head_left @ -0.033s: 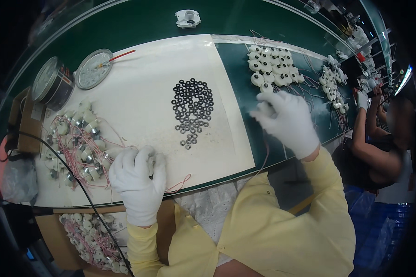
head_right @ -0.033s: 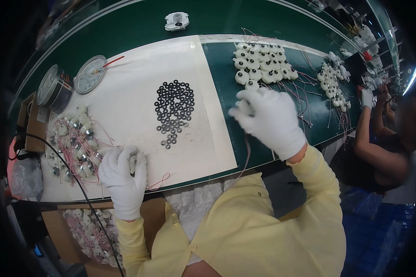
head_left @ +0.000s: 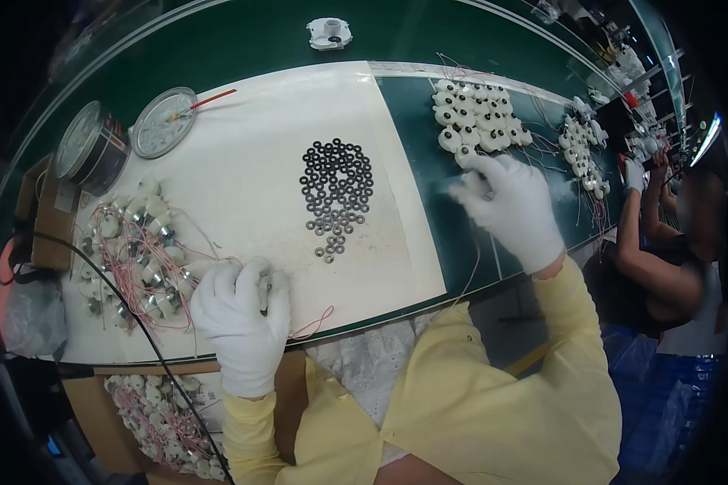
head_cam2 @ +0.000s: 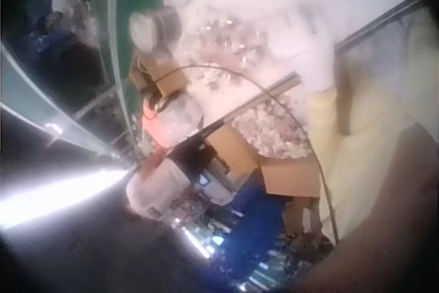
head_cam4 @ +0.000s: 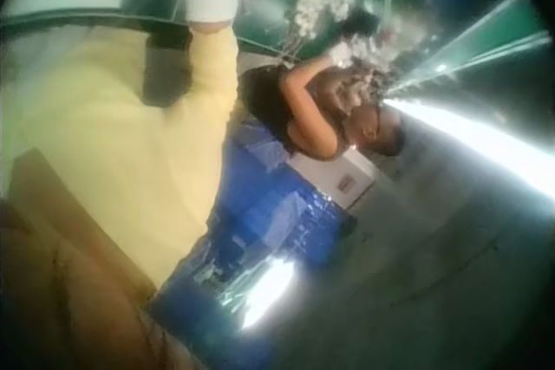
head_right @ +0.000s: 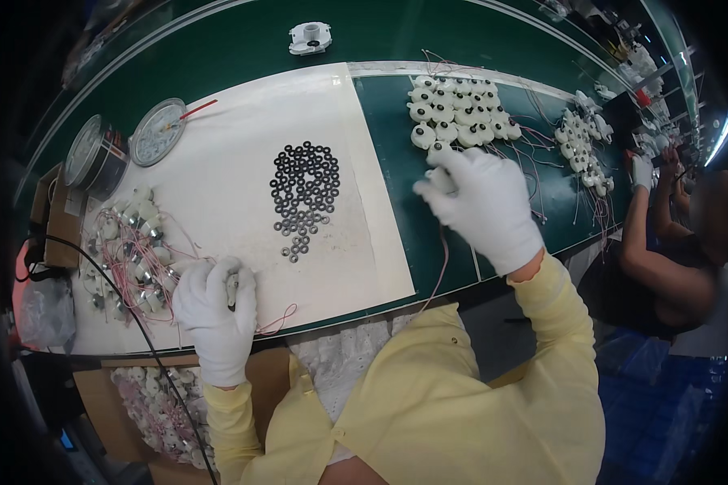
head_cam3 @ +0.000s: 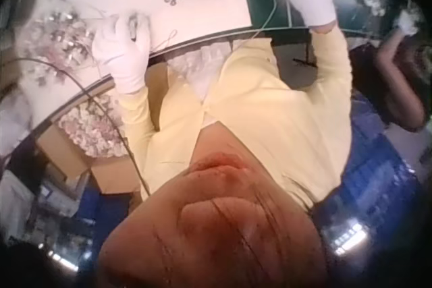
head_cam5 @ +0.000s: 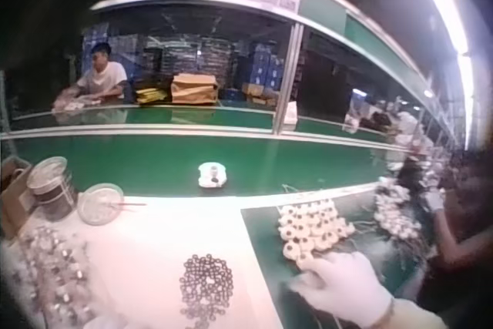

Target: The person assembles small white electronic components by inserting metal washers into their centers. They pick up a component, place a washer, and then set the finished unit aside on the table. The process is repeated continuously with a pile of washers and components on the workbench.

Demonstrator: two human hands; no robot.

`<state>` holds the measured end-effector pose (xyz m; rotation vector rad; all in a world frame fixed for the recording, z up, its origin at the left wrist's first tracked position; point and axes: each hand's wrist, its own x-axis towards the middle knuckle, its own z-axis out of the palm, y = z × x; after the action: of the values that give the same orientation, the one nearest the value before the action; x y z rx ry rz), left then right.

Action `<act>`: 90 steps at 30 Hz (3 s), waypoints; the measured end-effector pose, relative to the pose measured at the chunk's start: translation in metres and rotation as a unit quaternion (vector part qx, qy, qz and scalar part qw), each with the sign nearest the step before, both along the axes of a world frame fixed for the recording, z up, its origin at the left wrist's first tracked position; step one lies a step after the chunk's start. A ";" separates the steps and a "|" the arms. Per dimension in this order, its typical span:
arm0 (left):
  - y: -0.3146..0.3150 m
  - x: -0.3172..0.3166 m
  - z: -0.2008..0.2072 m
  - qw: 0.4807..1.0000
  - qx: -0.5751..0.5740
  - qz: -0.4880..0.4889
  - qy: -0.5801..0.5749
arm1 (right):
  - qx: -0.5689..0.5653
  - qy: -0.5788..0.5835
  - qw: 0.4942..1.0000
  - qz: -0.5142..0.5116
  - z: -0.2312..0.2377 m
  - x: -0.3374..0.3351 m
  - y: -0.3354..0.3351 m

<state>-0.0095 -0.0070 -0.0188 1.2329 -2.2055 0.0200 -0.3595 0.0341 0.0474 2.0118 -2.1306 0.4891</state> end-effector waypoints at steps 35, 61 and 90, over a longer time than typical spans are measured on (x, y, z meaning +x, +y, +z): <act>-0.074 -0.018 0.063 0.985 -0.163 0.051 0.004 | 0.175 -0.811 0.550 0.097 -0.018 0.093 0.024; -0.054 0.008 0.017 0.995 -0.064 -0.038 -0.065 | 0.173 -0.495 0.837 0.154 -0.036 0.055 -0.024; -0.049 0.007 -0.001 0.998 -0.054 -0.016 -0.007 | 0.153 0.082 0.941 0.290 0.005 0.071 -0.022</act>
<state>-0.0021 -0.0557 -0.0201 1.1424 -2.2051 0.1333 -0.2884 0.0122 0.0526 2.7495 -1.5675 0.0441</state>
